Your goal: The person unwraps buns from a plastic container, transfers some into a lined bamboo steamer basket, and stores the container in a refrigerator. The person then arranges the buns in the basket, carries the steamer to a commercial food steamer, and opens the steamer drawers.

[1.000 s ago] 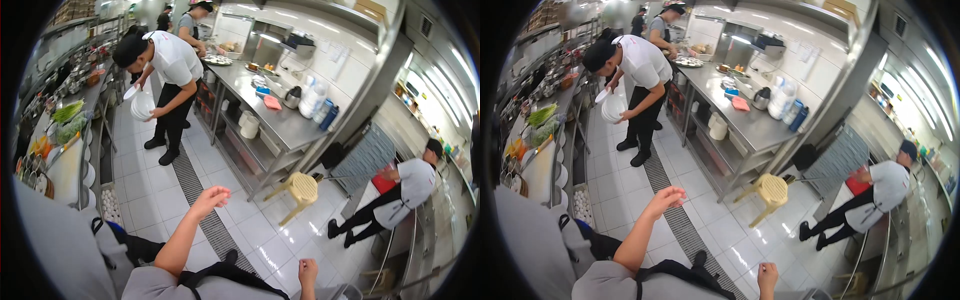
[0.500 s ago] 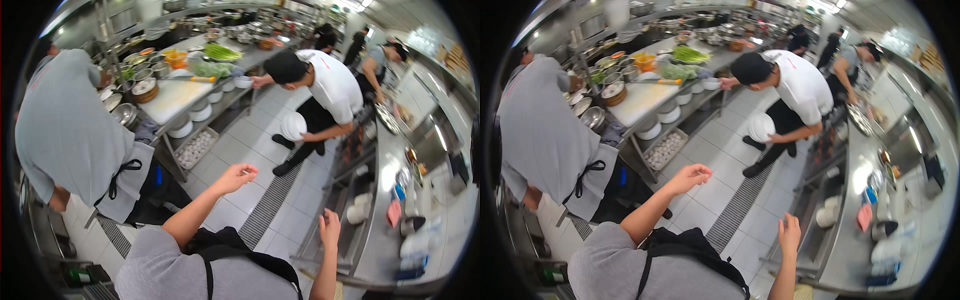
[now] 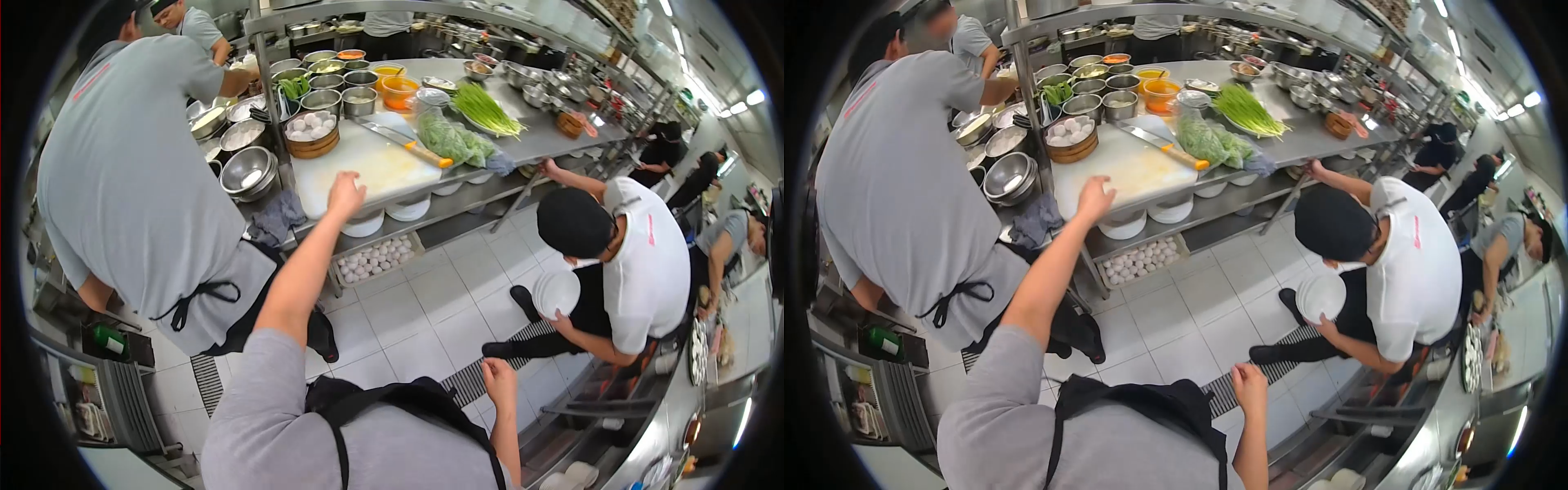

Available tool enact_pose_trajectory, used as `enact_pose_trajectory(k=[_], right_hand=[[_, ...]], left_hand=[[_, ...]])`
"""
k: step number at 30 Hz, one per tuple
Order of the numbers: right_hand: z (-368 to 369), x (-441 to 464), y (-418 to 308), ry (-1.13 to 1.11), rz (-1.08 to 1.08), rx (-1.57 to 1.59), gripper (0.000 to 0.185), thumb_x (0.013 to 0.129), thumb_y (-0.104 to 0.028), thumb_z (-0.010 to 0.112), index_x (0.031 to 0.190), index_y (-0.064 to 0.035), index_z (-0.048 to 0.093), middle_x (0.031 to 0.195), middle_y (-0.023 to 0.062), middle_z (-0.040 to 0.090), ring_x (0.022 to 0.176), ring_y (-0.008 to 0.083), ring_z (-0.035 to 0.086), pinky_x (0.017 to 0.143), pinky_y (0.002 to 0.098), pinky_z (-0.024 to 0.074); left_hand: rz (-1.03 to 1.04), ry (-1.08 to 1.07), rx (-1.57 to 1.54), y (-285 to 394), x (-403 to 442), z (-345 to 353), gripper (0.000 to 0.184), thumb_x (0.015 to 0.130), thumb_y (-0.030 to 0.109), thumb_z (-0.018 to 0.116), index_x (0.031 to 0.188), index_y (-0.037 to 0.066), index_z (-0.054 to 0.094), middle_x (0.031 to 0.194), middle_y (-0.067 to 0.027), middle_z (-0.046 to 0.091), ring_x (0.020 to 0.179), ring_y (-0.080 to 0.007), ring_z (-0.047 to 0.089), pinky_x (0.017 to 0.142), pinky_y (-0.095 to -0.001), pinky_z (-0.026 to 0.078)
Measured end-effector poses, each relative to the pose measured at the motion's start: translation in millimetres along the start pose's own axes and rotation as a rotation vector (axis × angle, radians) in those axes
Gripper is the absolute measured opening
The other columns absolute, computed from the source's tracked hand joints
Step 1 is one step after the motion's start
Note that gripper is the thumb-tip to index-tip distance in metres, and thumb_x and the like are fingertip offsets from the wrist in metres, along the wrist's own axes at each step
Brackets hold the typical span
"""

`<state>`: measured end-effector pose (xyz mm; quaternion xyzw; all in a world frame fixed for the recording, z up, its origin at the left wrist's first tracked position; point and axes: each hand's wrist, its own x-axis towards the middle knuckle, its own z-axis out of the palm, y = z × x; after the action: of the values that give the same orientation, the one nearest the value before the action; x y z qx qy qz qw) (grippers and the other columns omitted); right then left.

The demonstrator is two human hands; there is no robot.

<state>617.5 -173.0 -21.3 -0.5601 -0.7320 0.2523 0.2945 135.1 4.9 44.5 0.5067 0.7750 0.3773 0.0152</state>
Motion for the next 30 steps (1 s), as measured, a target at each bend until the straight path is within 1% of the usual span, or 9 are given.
enact_pose_trajectory(k=[3, 6, 9, 13, 20, 22, 26, 29, 30], right_hand=[[34.3, 123.0, -26.3, -0.091, -0.249, 0.023, 0.009, 0.078, -0.010, 0.064, 0.083, -0.0023, 0.063, 0.077, 0.0136, 0.062, 0.068, 0.0277, 0.060, 0.060, 0.0347, 0.0468], [80.2, 268.3, -80.8, -0.093, -0.492, 0.280, 0.008, 0.078, -0.006, 0.064, 0.084, -0.0019, 0.063, 0.079, 0.0131, 0.062, 0.067, 0.0266, 0.060, 0.059, 0.0316, 0.0469], [112.9, 393.2, -141.5, -0.146, -0.623, 0.442, 0.007, 0.078, -0.002, 0.062, 0.085, -0.0016, 0.063, 0.078, 0.0112, 0.062, 0.065, 0.0215, 0.059, 0.059, 0.0284, 0.0466], [146.4, 507.1, -208.5, -0.166, -0.749, 0.561, 0.008, 0.078, -0.005, 0.063, 0.085, -0.0015, 0.063, 0.077, 0.0106, 0.062, 0.060, 0.0202, 0.059, 0.057, 0.0284, 0.0466], [222.8, 569.4, -267.1, -0.510, -0.836, 0.525, 0.012, 0.076, -0.008, 0.066, 0.086, -0.0031, 0.065, 0.078, 0.0106, 0.061, 0.063, 0.0227, 0.059, 0.058, 0.0308, 0.0469], [233.3, 561.7, -275.6, -0.659, -1.031, 0.446, 0.014, 0.074, -0.008, 0.069, 0.087, -0.0046, 0.066, 0.081, 0.0084, 0.062, 0.065, 0.0196, 0.058, 0.059, 0.0291, 0.0462], [242.6, 550.7, -276.1, -0.736, -1.136, 0.370, 0.012, 0.072, -0.011, 0.067, 0.084, -0.0076, 0.066, 0.086, 0.0098, 0.061, 0.085, 0.0276, 0.056, 0.074, 0.0361, 0.0458], [241.6, 548.2, -294.5, -0.755, -1.083, 0.256, 0.015, 0.072, -0.017, 0.067, 0.081, -0.0055, 0.064, 0.081, 0.0115, 0.063, 0.078, 0.0309, 0.059, 0.070, 0.0394, 0.0474], [240.9, 543.7, -299.9, -0.814, -0.999, 0.122, 0.020, 0.072, -0.021, 0.068, 0.082, -0.0049, 0.062, 0.079, 0.0130, 0.064, 0.076, 0.0319, 0.060, 0.068, 0.0404, 0.0480]], left_hand=[[-0.053, 0.048, 0.185, -32.9, 74.2, -1.8, 0.035, 0.078, 0.014, 0.056, 0.112, 0.003, 0.053, 0.118, -0.0193, 0.050, 0.105, -0.0344, 0.052, 0.092, -0.0408, 0.041], [0.077, 0.345, 0.488, -78.3, 128.7, 8.1, 0.031, 0.080, 0.010, 0.049, 0.111, 0.003, 0.053, 0.111, -0.0178, 0.053, 0.100, -0.0336, 0.053, 0.088, -0.0410, 0.043], [0.063, 0.241, 0.786, -110.7, 149.5, 13.7, 0.016, 0.076, 0.010, 0.049, 0.088, 0.004, 0.059, 0.090, -0.0107, 0.060, 0.086, -0.0282, 0.055, 0.075, -0.0395, 0.044], [0.007, 0.215, 0.795, -100.2, 142.7, 13.3, 0.011, 0.075, 0.010, 0.051, 0.081, 0.006, 0.059, 0.084, -0.0096, 0.060, 0.086, -0.0271, 0.056, 0.074, -0.0393, 0.043], [-0.019, 0.044, 0.657, -18.8, 82.5, 31.9, 0.014, 0.070, 0.012, 0.060, 0.082, 0.006, 0.059, 0.080, -0.0080, 0.058, 0.081, -0.0254, 0.055, 0.073, -0.0374, 0.042], [-0.066, 0.021, 0.614, 1.4, 64.1, 40.6, 0.020, 0.067, 0.013, 0.066, 0.085, 0.006, 0.059, 0.081, -0.0077, 0.057, 0.082, -0.0254, 0.054, 0.074, -0.0370, 0.041], [-0.068, 0.109, 0.423, 41.9, 43.9, 25.4, 0.020, 0.070, 0.010, 0.063, 0.090, 0.006, 0.059, 0.086, -0.0057, 0.057, 0.085, -0.0252, 0.054, 0.076, -0.0370, 0.043], [-0.073, 0.326, 0.285, 30.9, 60.7, -13.7, 0.021, 0.075, 0.013, 0.064, 0.095, 0.006, 0.063, 0.086, -0.0082, 0.061, 0.079, -0.0260, 0.057, 0.072, -0.0367, 0.046], [-0.271, 0.279, 0.175, 19.0, 70.3, -27.1, 0.021, 0.075, 0.013, 0.064, 0.094, 0.005, 0.064, 0.082, -0.0095, 0.062, 0.074, -0.0266, 0.058, 0.069, -0.0364, 0.047]])
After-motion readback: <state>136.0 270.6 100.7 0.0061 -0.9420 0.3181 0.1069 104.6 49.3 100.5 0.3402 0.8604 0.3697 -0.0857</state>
